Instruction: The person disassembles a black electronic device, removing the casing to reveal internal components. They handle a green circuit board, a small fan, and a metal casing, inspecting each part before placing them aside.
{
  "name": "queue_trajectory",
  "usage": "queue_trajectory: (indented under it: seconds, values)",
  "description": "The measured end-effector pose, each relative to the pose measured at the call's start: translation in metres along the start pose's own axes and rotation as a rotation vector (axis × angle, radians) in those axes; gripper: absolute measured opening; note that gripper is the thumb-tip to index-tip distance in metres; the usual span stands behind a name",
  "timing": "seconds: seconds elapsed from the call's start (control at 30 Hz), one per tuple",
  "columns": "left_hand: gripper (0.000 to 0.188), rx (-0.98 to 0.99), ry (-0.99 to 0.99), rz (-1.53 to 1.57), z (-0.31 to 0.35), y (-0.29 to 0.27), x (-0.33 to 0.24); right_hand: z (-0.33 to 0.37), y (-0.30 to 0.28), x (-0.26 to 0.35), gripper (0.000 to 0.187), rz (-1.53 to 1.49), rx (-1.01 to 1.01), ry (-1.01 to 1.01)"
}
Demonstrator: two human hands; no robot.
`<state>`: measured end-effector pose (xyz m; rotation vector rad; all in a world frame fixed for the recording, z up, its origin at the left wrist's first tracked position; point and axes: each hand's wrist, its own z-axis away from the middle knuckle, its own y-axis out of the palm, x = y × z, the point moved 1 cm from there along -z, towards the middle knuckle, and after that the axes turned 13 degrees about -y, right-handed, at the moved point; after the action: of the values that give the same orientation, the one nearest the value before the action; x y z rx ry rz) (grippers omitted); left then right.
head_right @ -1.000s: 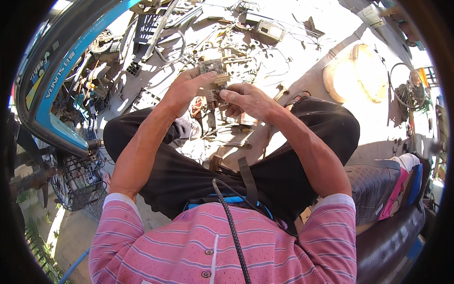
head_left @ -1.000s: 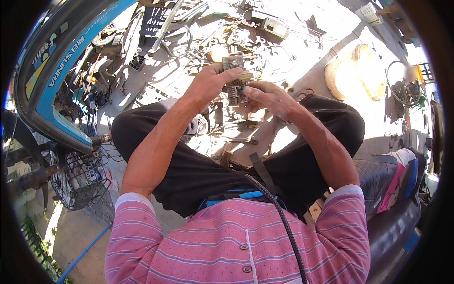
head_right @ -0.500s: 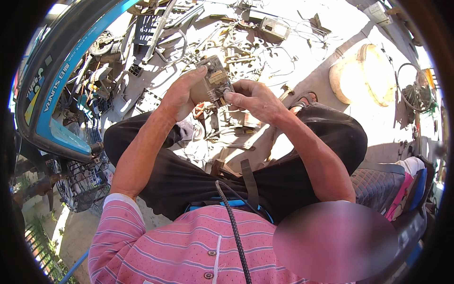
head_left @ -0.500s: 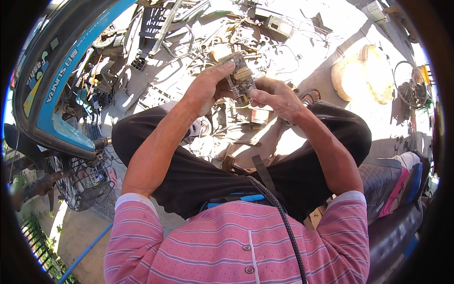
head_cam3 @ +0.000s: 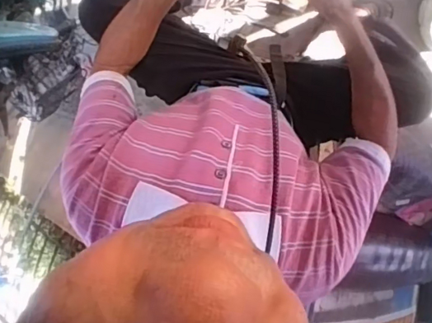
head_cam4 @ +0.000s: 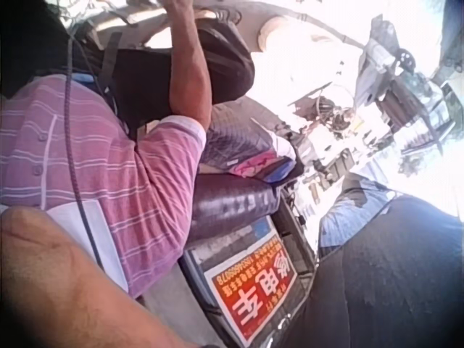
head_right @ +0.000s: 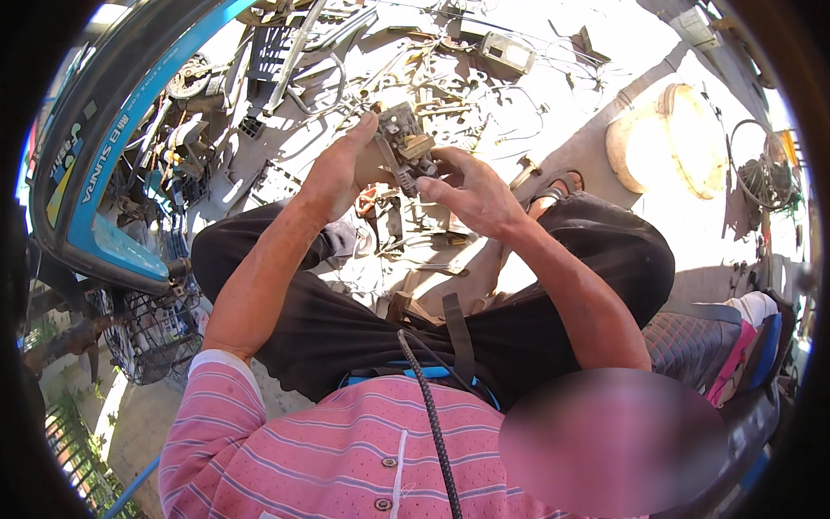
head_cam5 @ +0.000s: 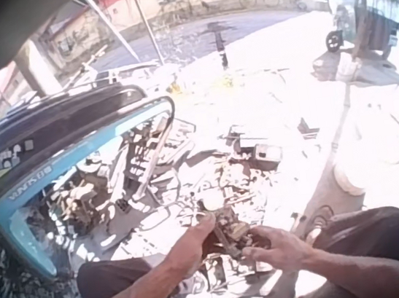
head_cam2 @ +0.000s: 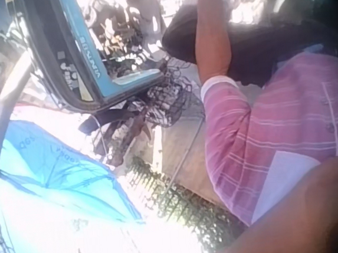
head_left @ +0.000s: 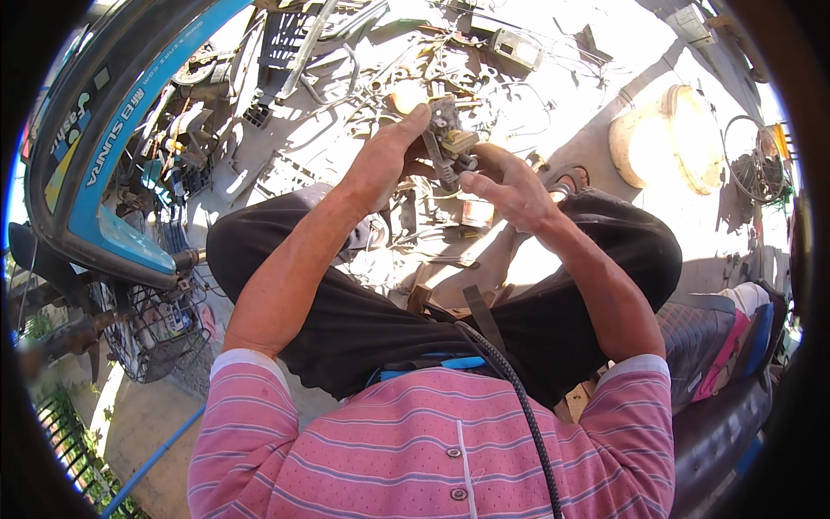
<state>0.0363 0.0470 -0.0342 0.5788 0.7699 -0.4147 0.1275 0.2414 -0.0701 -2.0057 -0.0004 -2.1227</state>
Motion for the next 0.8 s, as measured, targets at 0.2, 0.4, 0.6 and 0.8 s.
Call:
queue_trajectory:
  seconds: [0.2,0.4,0.6,0.8]
  values:
    - [0.053,0.015,0.052,-0.262,0.001,-0.001,0.008,0.003,0.009,0.010,0.077,0.160,-0.011,0.009]
    - [0.054,0.060,0.005,-0.082,0.005,0.001,0.002,-0.002,0.000,-0.002,0.065,-0.117,0.064,0.086]
    - [0.047,-0.158,0.074,-0.169,0.003,-0.011,-0.007,0.002,-0.004,-0.002,0.065,-0.965,0.186,0.186]
    - [0.034,-0.040,0.109,-0.148,0.004,-0.009,-0.002,0.003,0.000,0.003,0.074,-1.186,0.355,0.159]
